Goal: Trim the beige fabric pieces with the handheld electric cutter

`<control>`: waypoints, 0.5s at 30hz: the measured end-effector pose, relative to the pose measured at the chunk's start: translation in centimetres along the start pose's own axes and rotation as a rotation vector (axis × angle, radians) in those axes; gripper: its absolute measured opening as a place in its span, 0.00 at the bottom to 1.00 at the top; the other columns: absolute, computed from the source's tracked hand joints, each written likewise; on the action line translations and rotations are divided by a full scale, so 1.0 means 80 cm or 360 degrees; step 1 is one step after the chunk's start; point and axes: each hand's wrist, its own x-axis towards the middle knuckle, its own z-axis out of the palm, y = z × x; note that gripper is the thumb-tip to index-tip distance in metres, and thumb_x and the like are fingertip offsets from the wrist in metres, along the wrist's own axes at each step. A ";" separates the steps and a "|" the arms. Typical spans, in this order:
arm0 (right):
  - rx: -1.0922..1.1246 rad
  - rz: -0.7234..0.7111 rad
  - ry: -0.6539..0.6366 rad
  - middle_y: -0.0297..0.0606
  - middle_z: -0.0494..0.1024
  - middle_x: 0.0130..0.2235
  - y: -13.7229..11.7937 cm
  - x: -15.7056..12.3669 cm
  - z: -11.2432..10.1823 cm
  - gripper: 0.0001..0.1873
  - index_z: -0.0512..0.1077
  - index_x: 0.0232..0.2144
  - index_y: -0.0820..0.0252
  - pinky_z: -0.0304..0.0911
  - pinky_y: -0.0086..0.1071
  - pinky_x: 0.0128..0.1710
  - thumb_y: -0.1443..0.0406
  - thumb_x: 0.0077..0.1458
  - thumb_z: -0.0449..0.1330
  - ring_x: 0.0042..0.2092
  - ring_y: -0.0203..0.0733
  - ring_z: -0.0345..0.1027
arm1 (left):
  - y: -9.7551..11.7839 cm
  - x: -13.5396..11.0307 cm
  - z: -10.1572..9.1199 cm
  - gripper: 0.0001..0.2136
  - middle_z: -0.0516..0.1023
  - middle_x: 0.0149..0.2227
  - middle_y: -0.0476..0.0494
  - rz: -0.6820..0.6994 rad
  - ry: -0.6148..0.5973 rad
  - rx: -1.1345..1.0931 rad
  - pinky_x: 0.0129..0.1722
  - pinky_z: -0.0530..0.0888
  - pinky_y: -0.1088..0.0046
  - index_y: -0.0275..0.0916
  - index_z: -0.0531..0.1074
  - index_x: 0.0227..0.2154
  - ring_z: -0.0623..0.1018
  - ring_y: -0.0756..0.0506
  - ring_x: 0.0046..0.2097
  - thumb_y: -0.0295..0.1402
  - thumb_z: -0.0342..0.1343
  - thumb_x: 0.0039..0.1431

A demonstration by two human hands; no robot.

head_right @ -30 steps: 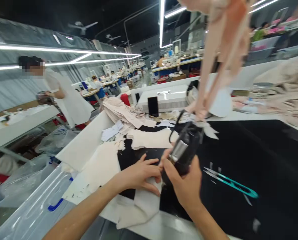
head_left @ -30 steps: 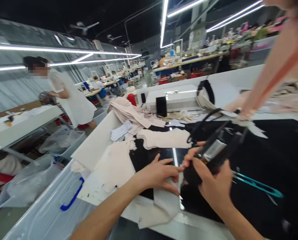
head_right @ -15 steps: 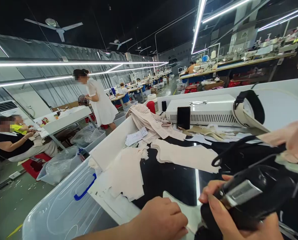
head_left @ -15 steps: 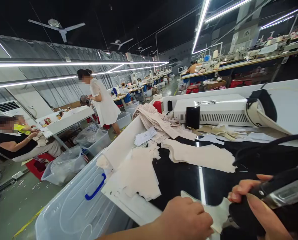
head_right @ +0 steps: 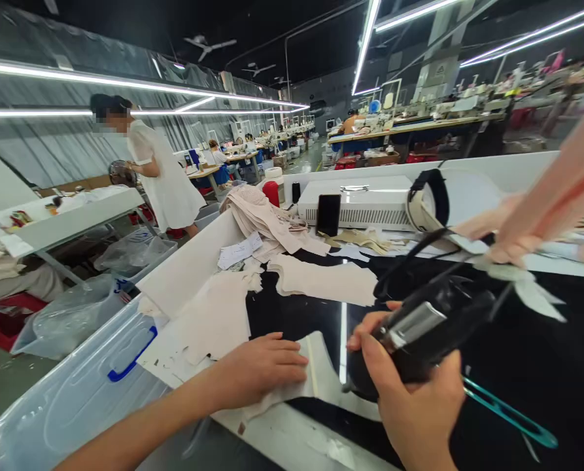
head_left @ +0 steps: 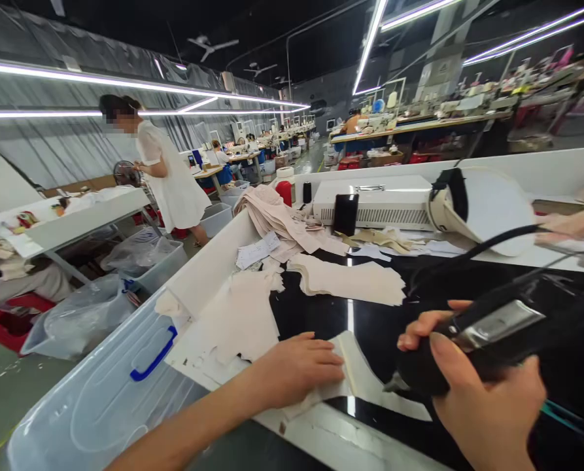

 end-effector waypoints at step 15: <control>0.0074 -0.0029 -0.0149 0.31 0.82 0.33 -0.021 -0.013 -0.007 0.21 0.76 0.50 0.49 0.79 0.37 0.31 0.57 0.62 0.80 0.30 0.42 0.78 | -0.011 0.074 0.028 0.17 0.86 0.59 0.38 -0.0108 0.0278 0.0007 0.65 0.83 0.63 0.38 0.79 0.58 0.86 0.40 0.61 0.18 0.51 0.76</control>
